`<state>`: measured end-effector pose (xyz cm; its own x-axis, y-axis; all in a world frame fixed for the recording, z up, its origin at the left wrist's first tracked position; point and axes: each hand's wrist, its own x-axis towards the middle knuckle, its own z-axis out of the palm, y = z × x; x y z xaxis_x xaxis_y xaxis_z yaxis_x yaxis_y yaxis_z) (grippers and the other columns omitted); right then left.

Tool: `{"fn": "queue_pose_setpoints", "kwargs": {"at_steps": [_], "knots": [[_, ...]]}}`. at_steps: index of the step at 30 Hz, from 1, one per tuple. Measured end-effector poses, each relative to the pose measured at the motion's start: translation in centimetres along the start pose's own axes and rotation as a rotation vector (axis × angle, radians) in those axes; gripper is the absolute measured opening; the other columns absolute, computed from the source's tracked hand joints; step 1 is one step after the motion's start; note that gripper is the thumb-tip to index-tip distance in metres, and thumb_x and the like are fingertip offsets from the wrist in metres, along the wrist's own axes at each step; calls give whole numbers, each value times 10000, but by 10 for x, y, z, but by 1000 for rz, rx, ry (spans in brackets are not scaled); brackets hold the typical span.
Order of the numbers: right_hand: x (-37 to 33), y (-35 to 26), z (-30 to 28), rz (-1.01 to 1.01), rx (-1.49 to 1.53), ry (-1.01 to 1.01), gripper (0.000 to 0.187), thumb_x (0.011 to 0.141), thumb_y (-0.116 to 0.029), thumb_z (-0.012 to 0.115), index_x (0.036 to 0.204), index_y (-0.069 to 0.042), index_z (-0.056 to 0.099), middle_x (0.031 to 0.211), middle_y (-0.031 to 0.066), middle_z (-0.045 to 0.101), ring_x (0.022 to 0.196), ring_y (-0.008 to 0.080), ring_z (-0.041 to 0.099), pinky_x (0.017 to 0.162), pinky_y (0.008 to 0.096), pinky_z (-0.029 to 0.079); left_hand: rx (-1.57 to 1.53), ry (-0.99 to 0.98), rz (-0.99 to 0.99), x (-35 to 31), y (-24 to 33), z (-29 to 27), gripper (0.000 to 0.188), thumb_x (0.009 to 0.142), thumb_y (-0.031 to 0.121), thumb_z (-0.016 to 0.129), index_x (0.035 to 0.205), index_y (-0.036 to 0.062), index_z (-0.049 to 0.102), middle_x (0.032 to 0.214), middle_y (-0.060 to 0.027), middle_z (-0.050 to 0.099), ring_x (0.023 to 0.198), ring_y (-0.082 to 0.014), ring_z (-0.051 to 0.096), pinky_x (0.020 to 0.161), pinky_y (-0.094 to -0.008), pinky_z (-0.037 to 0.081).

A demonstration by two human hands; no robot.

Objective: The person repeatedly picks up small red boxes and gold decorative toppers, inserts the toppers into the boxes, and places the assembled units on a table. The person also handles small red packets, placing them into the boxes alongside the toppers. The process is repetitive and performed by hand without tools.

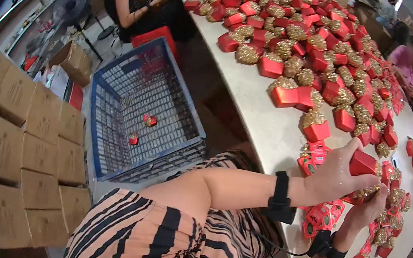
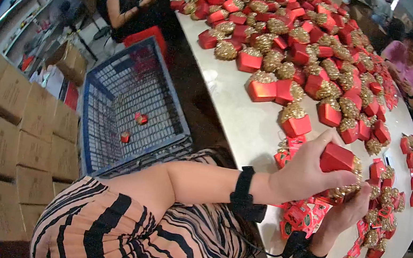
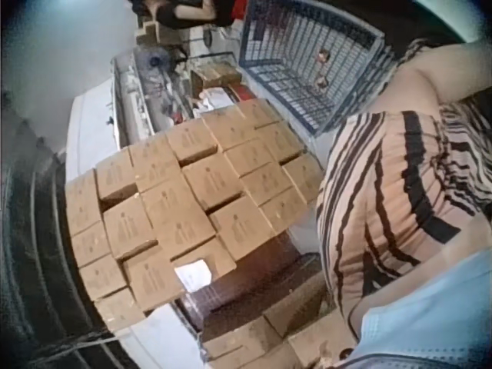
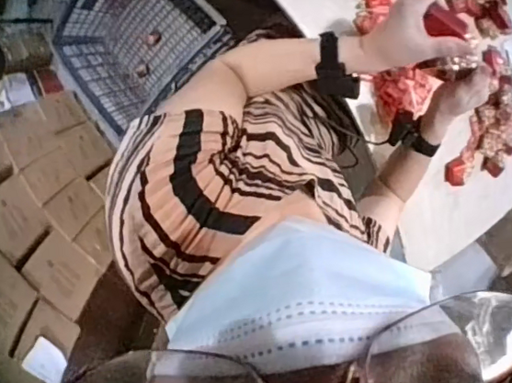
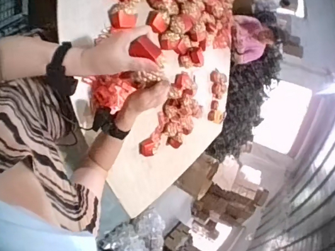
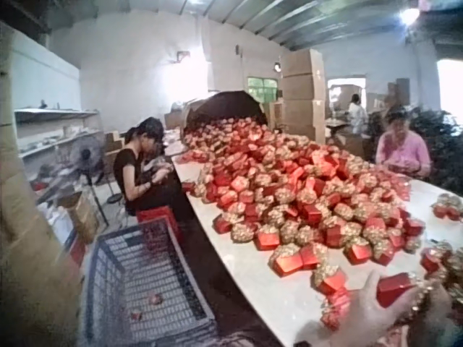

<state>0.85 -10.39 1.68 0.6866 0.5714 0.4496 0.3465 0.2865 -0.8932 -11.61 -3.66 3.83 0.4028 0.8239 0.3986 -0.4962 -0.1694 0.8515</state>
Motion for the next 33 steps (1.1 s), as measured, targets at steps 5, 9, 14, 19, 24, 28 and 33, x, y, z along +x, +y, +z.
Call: {"fn": "queue_pose_setpoints", "kwargs": {"at_steps": [5, 9, 14, 19, 24, 28, 33], "knots": [[0, 1, -4, 162, 230, -18, 314, 975, -313, 382, 941, -46, 544, 789, -7, 539, 671, 79, 519, 572, 205, 403, 59, 82, 153, -8, 0, 0, 484, 698, 259, 774, 932, 17, 426, 728, -121, 590, 704, -157, 597, 629, -305, 467], [8, 28, -33, 116, 250, -218, 351, 976, -301, 369, 880, -26, 565, 711, 22, 566, 629, 98, 532, 561, 197, 410, 95, 119, 246, -11, -5, -4, 530, 673, 278, 780, 973, 9, 436, 730, -140, 578, 680, -232, 595, 637, -331, 467], [-2, 11, -2, -151, -302, -199, 286, 944, -214, 408, 814, -3, 552, 721, 33, 531, 653, 118, 478, 553, 275, 395, 218, 34, 201, -8, -27, -13, 452, 675, 200, 788, 943, 9, 479, 805, -126, 608, 707, -255, 615, 629, -338, 485], [-1, -3, 14, -150, -173, -227, 423, 986, -280, 346, 712, 3, 502, 603, 33, 462, 545, 124, 399, 499, 304, 326, 323, -9, 270, 3, -6, -13, 434, 709, 133, 787, 962, 7, 459, 805, -90, 636, 721, -124, 620, 633, -253, 504], [13, 13, -6, 266, 49, -258, 373, 960, -293, 411, 672, -66, 478, 582, -36, 356, 551, 71, 354, 498, 265, 278, 397, -221, 33, 33, -24, -23, 456, 823, 362, 672, 1011, 4, 462, 856, -99, 619, 775, -138, 591, 679, -279, 489], [32, 40, -24, 354, 314, -104, 279, 941, -288, 461, 757, -91, 534, 642, -59, 398, 585, 63, 367, 548, 227, 309, 366, -238, -131, 47, -32, -35, 427, 876, 391, 578, 1066, 13, 522, 957, -118, 585, 876, -174, 568, 782, -295, 451], [54, 19, -59, 194, 255, 412, 332, 943, -268, 456, 656, -105, 499, 577, -33, 405, 460, 72, 364, 401, 241, 284, 1079, -404, 214, 64, -45, -87, 337, 818, 278, 631, 1020, 17, 567, 1037, -168, 562, 984, -321, 543, 853, -381, 436]]}}
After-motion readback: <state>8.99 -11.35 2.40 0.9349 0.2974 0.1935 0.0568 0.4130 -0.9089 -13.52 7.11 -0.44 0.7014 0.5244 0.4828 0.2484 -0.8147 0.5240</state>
